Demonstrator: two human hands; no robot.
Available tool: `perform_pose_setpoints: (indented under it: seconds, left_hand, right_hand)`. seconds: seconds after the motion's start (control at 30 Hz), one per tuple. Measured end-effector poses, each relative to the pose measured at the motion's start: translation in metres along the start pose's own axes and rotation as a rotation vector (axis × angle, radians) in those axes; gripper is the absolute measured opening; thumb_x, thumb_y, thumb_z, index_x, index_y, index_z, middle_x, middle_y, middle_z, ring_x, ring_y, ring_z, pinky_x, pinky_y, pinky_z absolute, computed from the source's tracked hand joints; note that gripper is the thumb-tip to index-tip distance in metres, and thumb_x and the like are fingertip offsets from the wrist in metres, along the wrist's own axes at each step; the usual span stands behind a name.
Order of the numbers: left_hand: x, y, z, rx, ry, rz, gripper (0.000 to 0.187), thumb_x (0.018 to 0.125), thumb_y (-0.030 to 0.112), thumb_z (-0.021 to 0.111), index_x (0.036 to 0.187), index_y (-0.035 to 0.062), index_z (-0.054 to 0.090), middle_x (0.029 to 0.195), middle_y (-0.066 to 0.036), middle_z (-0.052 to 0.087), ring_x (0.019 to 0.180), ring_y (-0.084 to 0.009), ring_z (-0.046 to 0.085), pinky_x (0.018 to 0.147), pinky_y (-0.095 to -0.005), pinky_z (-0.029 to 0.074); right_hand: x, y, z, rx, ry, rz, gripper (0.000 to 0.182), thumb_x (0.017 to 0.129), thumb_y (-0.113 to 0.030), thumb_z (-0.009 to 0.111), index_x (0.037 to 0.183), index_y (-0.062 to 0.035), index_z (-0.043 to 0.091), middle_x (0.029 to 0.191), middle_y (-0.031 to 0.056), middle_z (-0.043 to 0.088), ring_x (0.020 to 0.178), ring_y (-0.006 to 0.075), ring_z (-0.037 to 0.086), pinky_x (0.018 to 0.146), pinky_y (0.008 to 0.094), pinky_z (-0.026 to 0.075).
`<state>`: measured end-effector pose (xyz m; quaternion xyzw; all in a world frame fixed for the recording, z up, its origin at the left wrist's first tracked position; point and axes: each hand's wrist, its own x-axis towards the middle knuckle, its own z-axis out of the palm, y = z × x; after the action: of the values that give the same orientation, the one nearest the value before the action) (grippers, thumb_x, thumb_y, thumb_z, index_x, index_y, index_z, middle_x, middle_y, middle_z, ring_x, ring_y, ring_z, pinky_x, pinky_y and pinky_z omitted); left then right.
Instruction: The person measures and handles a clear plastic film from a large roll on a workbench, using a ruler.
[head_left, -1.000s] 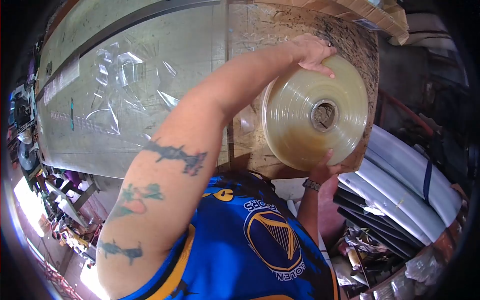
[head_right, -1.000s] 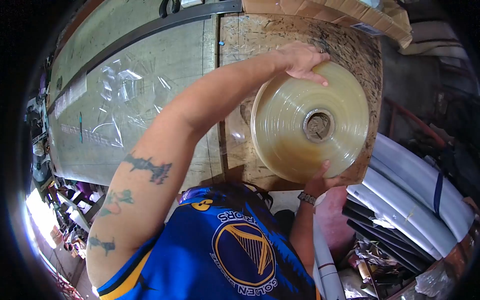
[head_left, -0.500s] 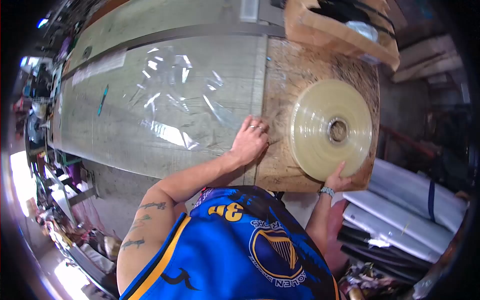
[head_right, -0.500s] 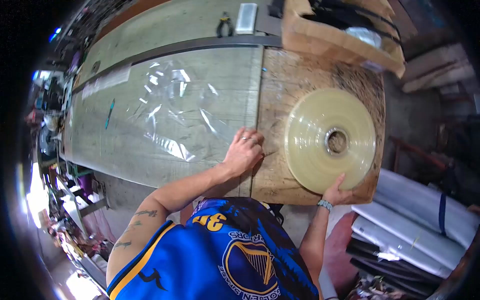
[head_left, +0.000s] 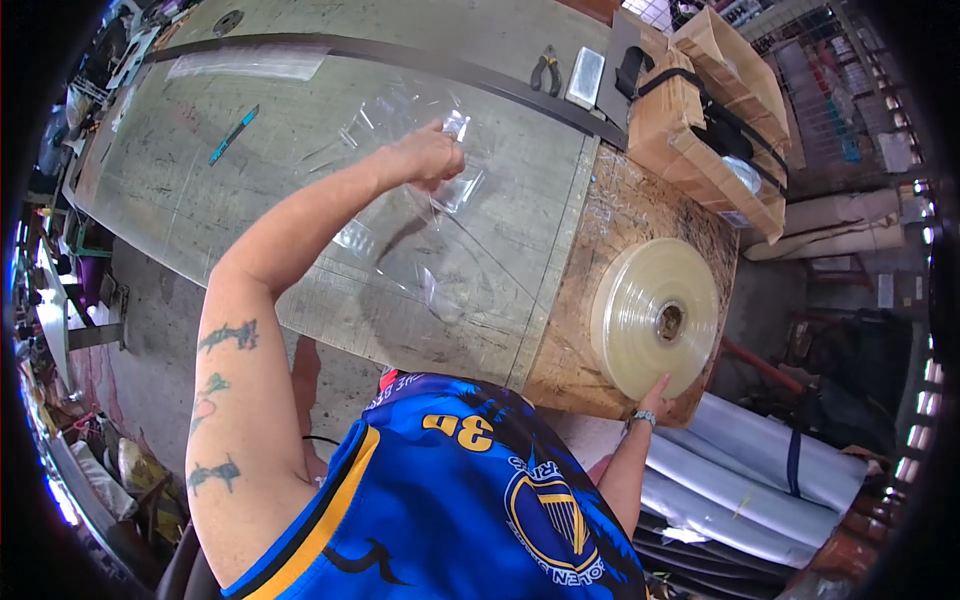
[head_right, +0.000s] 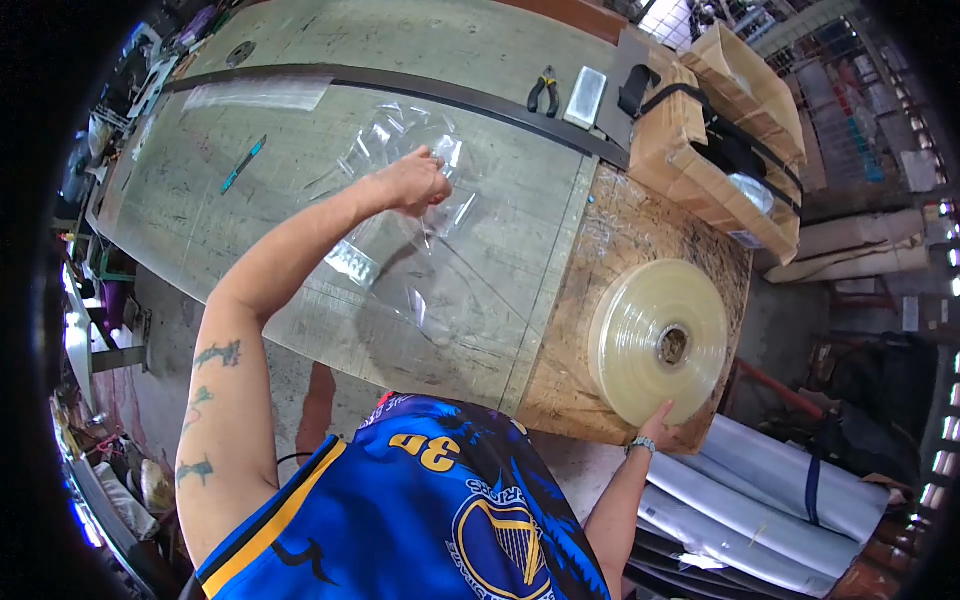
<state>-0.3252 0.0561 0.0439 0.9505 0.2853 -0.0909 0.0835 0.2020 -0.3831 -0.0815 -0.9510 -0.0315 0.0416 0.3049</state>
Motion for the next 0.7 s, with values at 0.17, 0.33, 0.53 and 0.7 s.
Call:
perform_pose_setpoints:
  seconds: [0.17, 0.33, 0.53, 0.7]
  left_hand:
    - [0.018, -0.049, 0.002, 0.147, 0.022, -0.018, 0.013, 0.069, 0.012, 0.074, 0.081, 0.0182, 0.070, 0.084, -0.004, 0.070, 0.101, -0.0231, 0.063, 0.090, -0.0374, 0.039]
    - [0.024, -0.092, 0.014, 0.126, 0.093, -0.146, 0.014, 0.071, 0.013, 0.073, 0.084, 0.0171, 0.071, 0.084, -0.007, 0.070, 0.102, -0.0261, 0.065, 0.093, -0.0408, 0.042]
    - [-0.006, -0.118, -0.005, -0.213, -0.089, -0.283, 0.032, 0.064, 0.027, 0.087, 0.084, 0.0090, 0.069, 0.084, -0.011, 0.071, 0.086, -0.0306, 0.068, 0.078, -0.0442, 0.050]
    - [-0.036, -0.119, -0.007, -0.273, -0.295, -0.335, 0.042, 0.059, 0.028, 0.092, 0.080, 0.0025, 0.065, 0.077, -0.009, 0.069, 0.072, -0.0213, 0.064, 0.063, -0.0393, 0.050]
  right_hand:
    - [0.031, 0.037, 0.018, 0.243, -0.048, 0.052, 0.099, 0.082, -0.067, 0.069, 0.143, 0.0053, 0.040, 0.139, 0.0224, 0.054, 0.119, 0.0351, 0.058, 0.092, 0.0452, 0.050]
    - [0.007, 0.023, 0.002, 0.221, -0.107, 0.114, 0.098, 0.076, -0.074, 0.069, 0.137, -0.0016, 0.043, 0.128, 0.0193, 0.058, 0.102, 0.0333, 0.063, 0.066, 0.0466, 0.057]
    - [-0.005, 0.021, -0.023, 0.306, -0.315, 0.232, 0.099, 0.081, -0.066, 0.072, 0.152, -0.0112, 0.030, 0.140, 0.0145, 0.052, 0.110, 0.0339, 0.059, 0.072, 0.0482, 0.054]
    - [0.052, 0.055, -0.035, 0.225, -0.097, 0.067, 0.104, 0.085, -0.064, 0.068, 0.150, 0.0084, 0.031, 0.150, 0.0247, 0.042, 0.139, 0.0346, 0.040, 0.106, 0.0432, 0.043]
